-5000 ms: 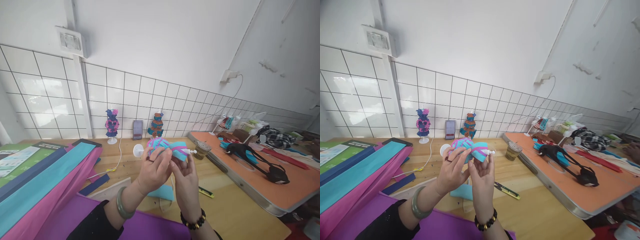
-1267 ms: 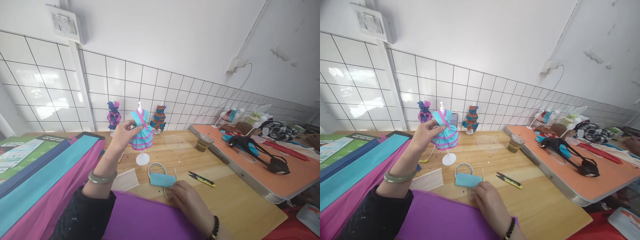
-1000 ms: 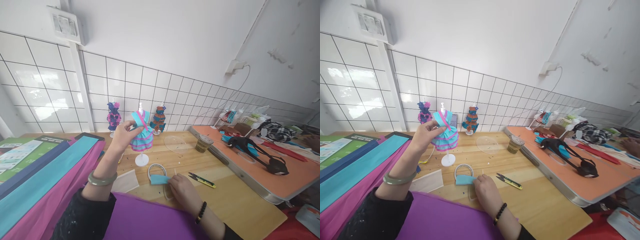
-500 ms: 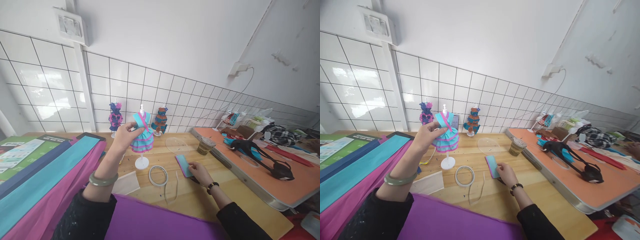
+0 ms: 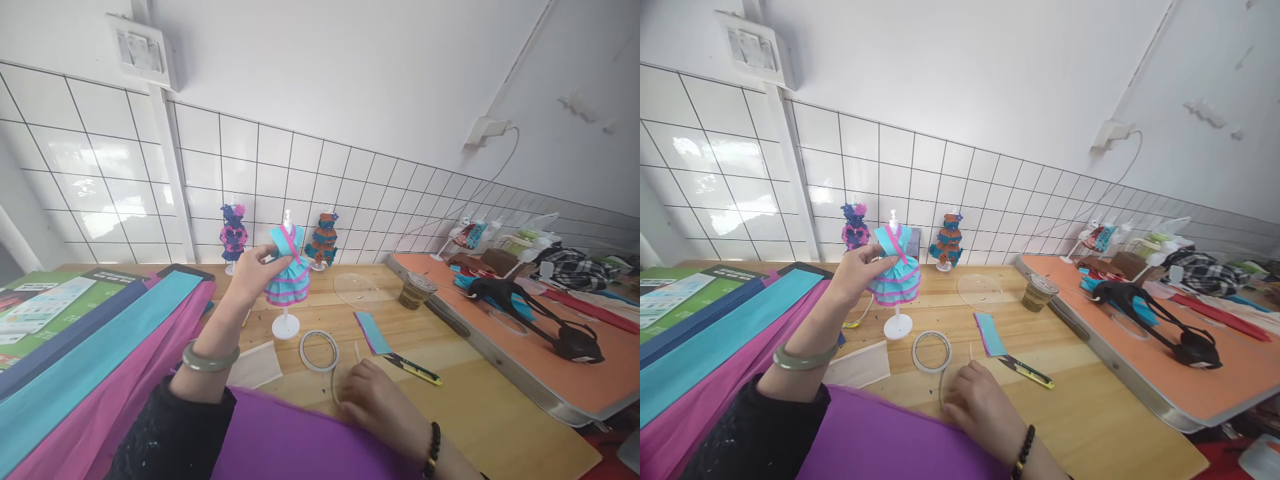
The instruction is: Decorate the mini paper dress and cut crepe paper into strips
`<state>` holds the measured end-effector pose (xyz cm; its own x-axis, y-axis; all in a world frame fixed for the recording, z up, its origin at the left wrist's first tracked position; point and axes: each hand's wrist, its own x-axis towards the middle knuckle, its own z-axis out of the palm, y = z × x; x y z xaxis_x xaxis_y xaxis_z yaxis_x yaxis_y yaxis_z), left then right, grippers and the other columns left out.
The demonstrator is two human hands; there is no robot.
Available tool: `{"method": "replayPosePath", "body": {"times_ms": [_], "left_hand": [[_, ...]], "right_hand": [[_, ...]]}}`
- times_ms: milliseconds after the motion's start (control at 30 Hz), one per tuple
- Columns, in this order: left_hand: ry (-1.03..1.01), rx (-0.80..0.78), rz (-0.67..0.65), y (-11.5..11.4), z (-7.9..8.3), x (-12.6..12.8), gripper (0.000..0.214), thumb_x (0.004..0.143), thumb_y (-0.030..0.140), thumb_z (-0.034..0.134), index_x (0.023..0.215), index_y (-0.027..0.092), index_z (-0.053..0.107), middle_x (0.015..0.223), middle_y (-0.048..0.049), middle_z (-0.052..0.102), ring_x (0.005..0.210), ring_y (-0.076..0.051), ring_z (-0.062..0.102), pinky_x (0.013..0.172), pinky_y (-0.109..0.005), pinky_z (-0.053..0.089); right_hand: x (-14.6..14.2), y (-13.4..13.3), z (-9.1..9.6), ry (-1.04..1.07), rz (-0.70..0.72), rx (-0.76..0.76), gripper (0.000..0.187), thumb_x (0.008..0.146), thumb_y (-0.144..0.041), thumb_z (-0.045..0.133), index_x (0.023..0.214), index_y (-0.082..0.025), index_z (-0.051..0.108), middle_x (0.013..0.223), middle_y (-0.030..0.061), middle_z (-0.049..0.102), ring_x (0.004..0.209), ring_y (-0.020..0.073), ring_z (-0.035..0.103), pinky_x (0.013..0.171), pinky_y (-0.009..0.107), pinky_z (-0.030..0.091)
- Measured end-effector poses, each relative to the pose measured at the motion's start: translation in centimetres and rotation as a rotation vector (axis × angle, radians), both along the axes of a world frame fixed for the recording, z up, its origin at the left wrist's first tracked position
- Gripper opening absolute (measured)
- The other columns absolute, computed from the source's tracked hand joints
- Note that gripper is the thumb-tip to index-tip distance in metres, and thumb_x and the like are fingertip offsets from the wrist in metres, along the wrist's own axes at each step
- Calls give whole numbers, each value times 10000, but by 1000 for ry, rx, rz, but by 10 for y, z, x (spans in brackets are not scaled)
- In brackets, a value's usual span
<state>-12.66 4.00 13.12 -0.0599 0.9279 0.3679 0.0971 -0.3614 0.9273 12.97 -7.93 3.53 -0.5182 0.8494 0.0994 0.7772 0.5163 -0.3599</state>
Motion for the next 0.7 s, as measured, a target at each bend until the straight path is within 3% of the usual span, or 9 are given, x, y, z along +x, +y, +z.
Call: {"method": "replayPosePath", "body": {"times_ms": [267,467,700], "left_hand": [[-42,-25,11,-5,4,3,451,553,409,721,920,151,680,870,-64,690,768,-225,624,638,-307,486],[-33,-32,-17,-9,7,4,425,555,406,716,895,154,681,823,-54,689,733,-220,624,607,-303,481],[-32,-21,-14,-7,4,5,395,561,386,706,883,158,687,824,-63,689,739,-223,622,608,-302,481]], "right_hand": [[3,-6,-9,-57,-68,11,227,867,-191,430,690,-177,571,763,50,600,785,183,506,733,312,400],[13,-4,-4,197,-252,-160,183,845,-267,438,773,-186,586,790,47,618,751,176,551,697,296,431],[16,-1,-5,437,-311,-338,247,810,-387,477,712,-181,571,651,2,571,629,143,512,587,247,388]]}}
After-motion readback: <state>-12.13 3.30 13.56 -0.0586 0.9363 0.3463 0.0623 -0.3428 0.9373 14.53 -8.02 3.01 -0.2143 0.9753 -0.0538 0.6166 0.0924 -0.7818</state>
